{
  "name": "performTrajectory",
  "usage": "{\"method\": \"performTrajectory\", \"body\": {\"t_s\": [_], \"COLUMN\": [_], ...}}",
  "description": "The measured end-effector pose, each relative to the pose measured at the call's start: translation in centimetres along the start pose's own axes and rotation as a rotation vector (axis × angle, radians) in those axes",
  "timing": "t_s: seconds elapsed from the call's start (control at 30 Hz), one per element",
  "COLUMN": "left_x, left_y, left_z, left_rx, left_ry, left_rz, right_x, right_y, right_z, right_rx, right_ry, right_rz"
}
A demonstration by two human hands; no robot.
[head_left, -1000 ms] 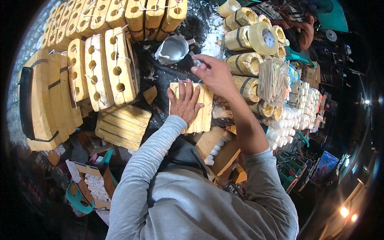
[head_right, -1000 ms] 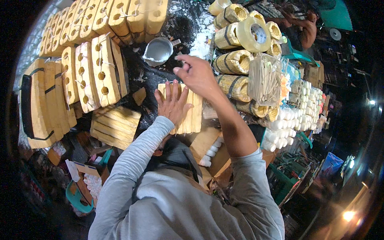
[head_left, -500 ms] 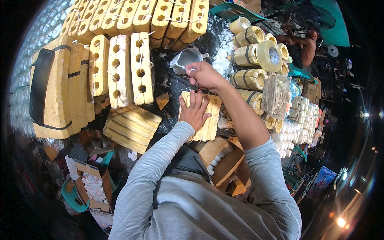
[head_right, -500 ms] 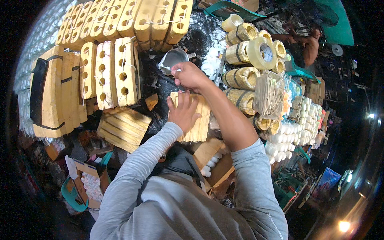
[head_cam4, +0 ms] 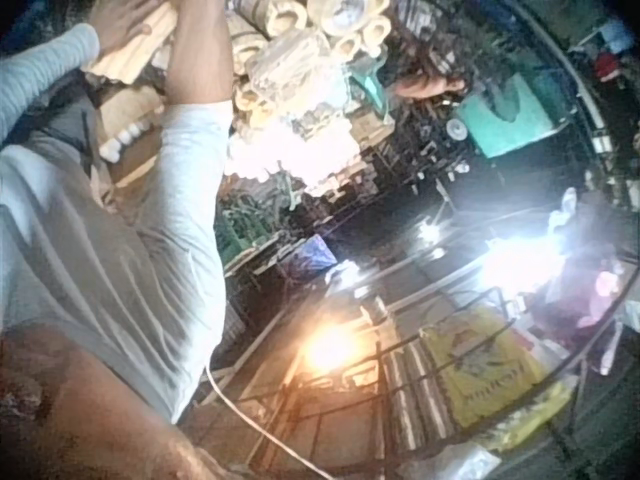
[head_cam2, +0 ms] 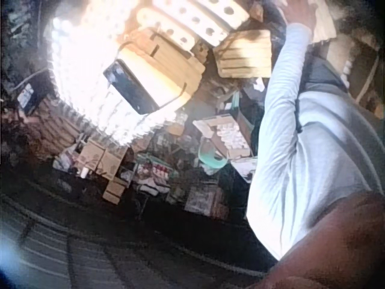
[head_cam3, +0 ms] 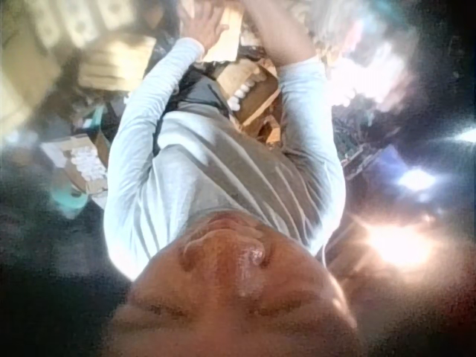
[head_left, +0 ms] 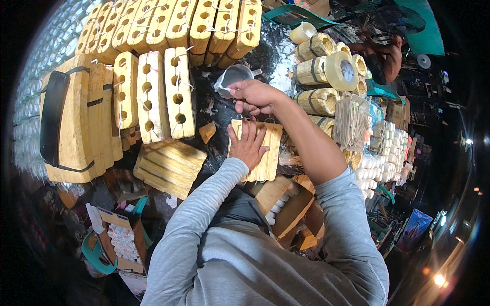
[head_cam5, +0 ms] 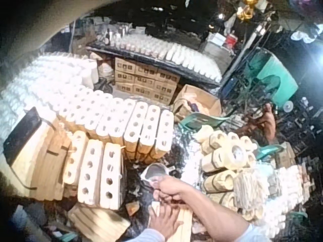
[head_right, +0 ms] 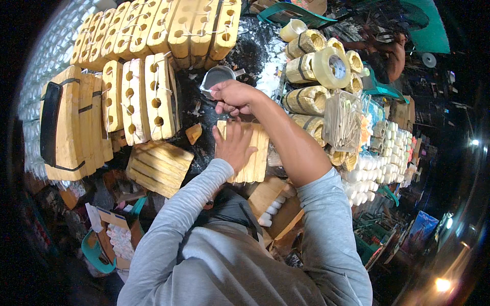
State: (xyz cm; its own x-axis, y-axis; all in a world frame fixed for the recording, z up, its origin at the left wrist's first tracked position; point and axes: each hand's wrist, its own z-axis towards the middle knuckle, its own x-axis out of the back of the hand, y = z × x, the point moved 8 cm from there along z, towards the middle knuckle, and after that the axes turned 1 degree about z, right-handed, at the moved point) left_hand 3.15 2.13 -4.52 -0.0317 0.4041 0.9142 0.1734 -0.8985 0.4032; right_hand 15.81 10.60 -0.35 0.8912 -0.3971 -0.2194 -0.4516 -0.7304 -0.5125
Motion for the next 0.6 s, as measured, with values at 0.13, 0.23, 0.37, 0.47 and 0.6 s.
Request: {"method": "performTrajectory", "body": {"t_s": [0.13, 0.23, 0.37, 0.47, 0.6], "left_x": [0.1, 0.0, -0.1, -0.4, -0.1], "left_y": [-0.1, -0.1, -0.1, -0.1, -0.1], "left_z": [0.1, 0.1, 0.0, 0.0, -0.1], "left_rx": [0.003, 0.005, 0.008, 0.009, -0.004], "left_ry": [-0.002, -0.009, -0.019, -0.032, 0.001], "left_rz": [-0.014, -0.038, -0.038, -0.042, -0.034], "right_x": [-0.1, -0.5, -0.7, -0.4, -0.4], "right_y": [0.6, 1.2, 1.4, 1.5, 0.9], "right_z": [0.5, 0.6, 1.0, 1.3, 1.3], "right_rx": [-0.029, -0.055, -0.059, -0.019, 0.104], "right_ry": [0.046, 0.063, 0.095, 0.152, 0.259], "right_rz": [0.023, 0.037, 0.012, -0.067, -0.253]}}
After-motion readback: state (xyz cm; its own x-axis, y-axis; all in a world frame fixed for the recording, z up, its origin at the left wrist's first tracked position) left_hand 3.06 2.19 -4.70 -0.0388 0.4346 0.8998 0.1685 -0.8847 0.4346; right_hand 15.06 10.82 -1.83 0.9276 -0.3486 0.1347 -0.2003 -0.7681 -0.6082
